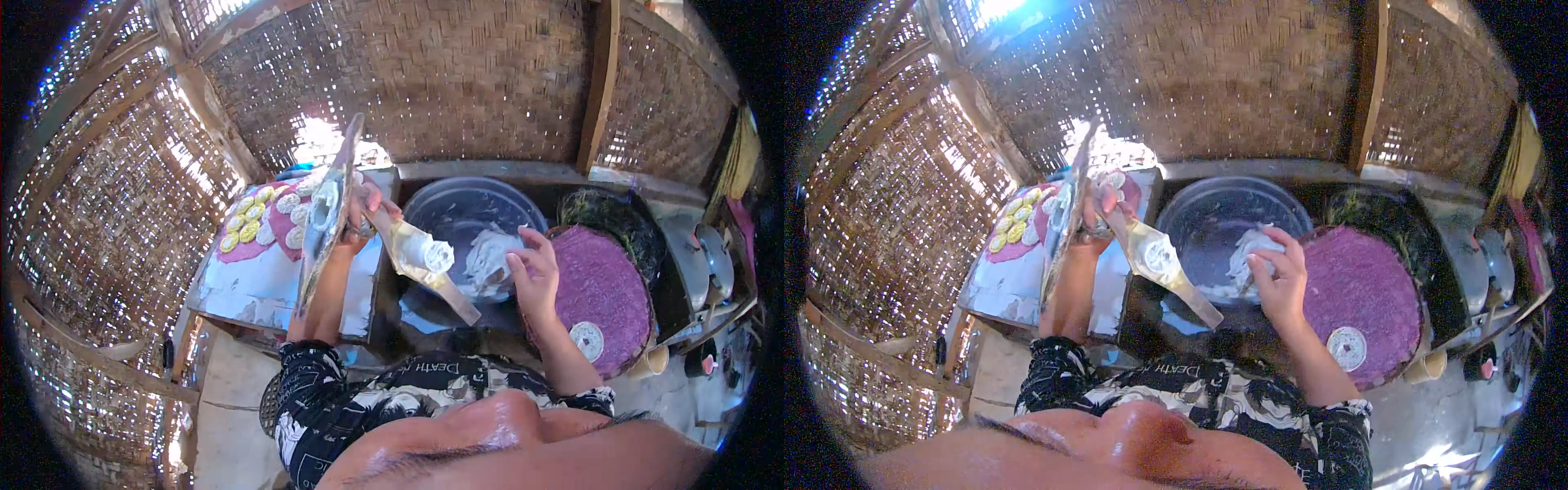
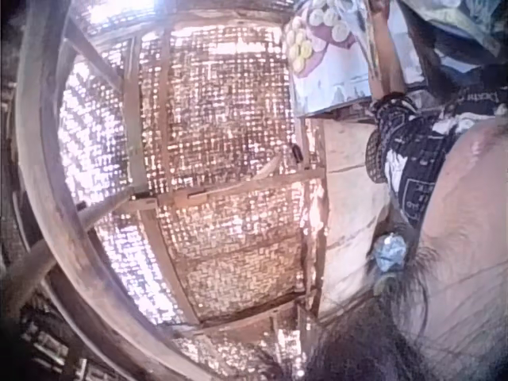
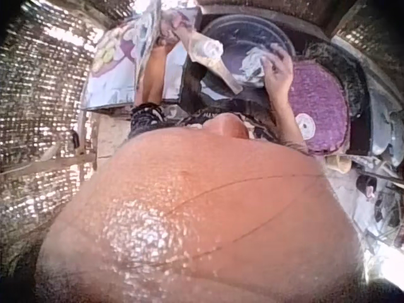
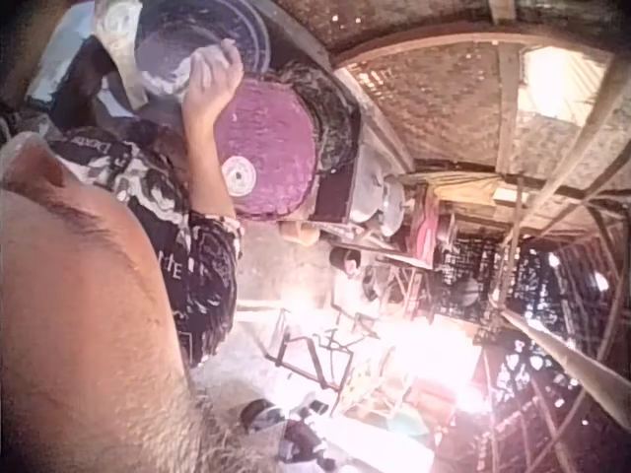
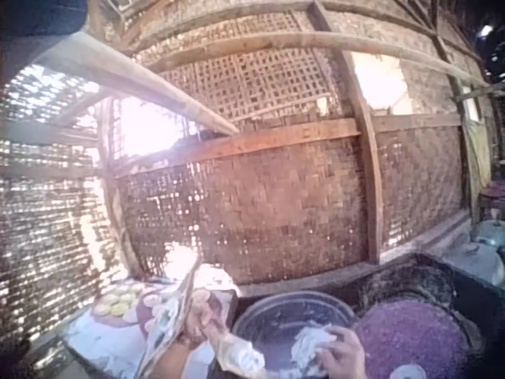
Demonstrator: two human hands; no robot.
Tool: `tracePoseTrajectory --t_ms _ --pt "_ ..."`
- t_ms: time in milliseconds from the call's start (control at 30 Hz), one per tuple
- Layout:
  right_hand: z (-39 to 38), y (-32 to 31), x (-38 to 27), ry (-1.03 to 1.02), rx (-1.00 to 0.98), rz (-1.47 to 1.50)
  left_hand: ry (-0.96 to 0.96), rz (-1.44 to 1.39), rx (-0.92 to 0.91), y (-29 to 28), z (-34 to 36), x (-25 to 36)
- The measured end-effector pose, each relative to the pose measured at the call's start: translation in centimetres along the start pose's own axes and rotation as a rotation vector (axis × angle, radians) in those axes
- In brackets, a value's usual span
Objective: The person uses a wooden spreader and a ring mold to shape white paste into flat circles on a purple tray, then picks up the tray to move the items.
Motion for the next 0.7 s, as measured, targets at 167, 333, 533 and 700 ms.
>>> tracePoseTrajectory --t_ms 167,333,533,700 --pt "-0.8 1.4 -7.8 -0.402 -0.095 -0.173 -0.133 -0.051 0.028 -0.8 -1.4 -3.1" --pt "-2.4 2.4 -9.4 -0.590 -0.035 -0.300 -0.128 -0.025 -0.021 -1.4 -2.2 -4.2" --pt "-2.2 3.1 -9.8 -0.659 -0.018 -0.354 -0.110 0.058 -0.036 -0.6 -1.9 -4.4" --pt "-1.8 3.5 -8.8 -0.633 -0.038 -0.280 -0.102 0.126 -0.068 -0.9 -2.0 -4.3"
Point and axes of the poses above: each hand's wrist, its own z-axis towards the middle knuckle, its own y-axis out of the palm, x = y × z, the point moved 9 cm from there along z, towards the middle knuckle, and after that the axes turned 2 degrees about -y, right-handed, at the moved point
